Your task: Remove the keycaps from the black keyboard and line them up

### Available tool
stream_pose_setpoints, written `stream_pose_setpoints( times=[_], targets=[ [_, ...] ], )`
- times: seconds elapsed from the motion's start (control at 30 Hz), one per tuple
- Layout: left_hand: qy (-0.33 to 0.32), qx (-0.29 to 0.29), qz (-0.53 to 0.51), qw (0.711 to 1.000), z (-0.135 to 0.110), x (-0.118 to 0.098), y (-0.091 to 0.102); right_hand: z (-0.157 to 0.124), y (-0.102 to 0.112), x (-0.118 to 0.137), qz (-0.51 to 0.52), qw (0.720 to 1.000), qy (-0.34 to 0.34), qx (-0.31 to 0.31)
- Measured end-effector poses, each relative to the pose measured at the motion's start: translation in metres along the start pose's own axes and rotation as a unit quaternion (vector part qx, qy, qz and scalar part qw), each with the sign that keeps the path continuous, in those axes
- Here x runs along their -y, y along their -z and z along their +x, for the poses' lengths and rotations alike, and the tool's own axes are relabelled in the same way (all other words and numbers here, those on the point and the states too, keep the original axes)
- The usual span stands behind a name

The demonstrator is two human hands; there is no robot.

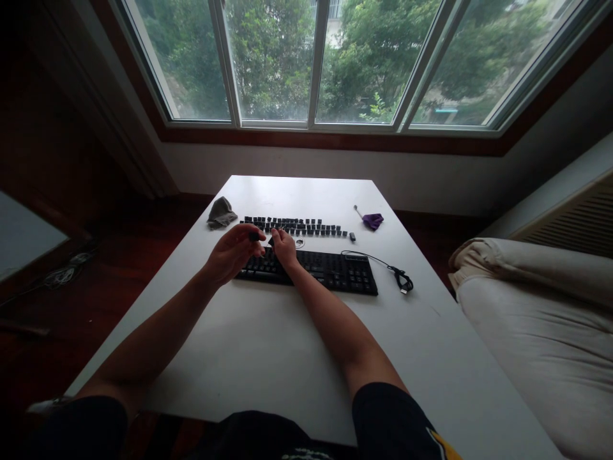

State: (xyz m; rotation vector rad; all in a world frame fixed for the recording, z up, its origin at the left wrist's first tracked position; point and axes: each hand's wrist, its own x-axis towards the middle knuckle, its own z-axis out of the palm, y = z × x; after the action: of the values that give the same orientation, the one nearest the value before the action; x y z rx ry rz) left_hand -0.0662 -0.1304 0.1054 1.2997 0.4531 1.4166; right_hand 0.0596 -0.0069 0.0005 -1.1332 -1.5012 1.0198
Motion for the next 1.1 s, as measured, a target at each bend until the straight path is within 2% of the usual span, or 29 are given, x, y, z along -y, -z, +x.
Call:
stream_pose_setpoints(
  times=[0.37, 1.1],
  targets=[
    [0.043, -0.066, 0.018, 0.997, 0.013, 0.020, 0.030, 0.003, -0.004, -0.011, 0.017, 1.000, -0.003, 0.007],
    [0.069, -0.070, 0.025, 0.995, 0.013, 0.035, 0.040, 0.005, -0.003, -0.014, 0.001, 1.000, 0.011, 0.002]
  ],
)
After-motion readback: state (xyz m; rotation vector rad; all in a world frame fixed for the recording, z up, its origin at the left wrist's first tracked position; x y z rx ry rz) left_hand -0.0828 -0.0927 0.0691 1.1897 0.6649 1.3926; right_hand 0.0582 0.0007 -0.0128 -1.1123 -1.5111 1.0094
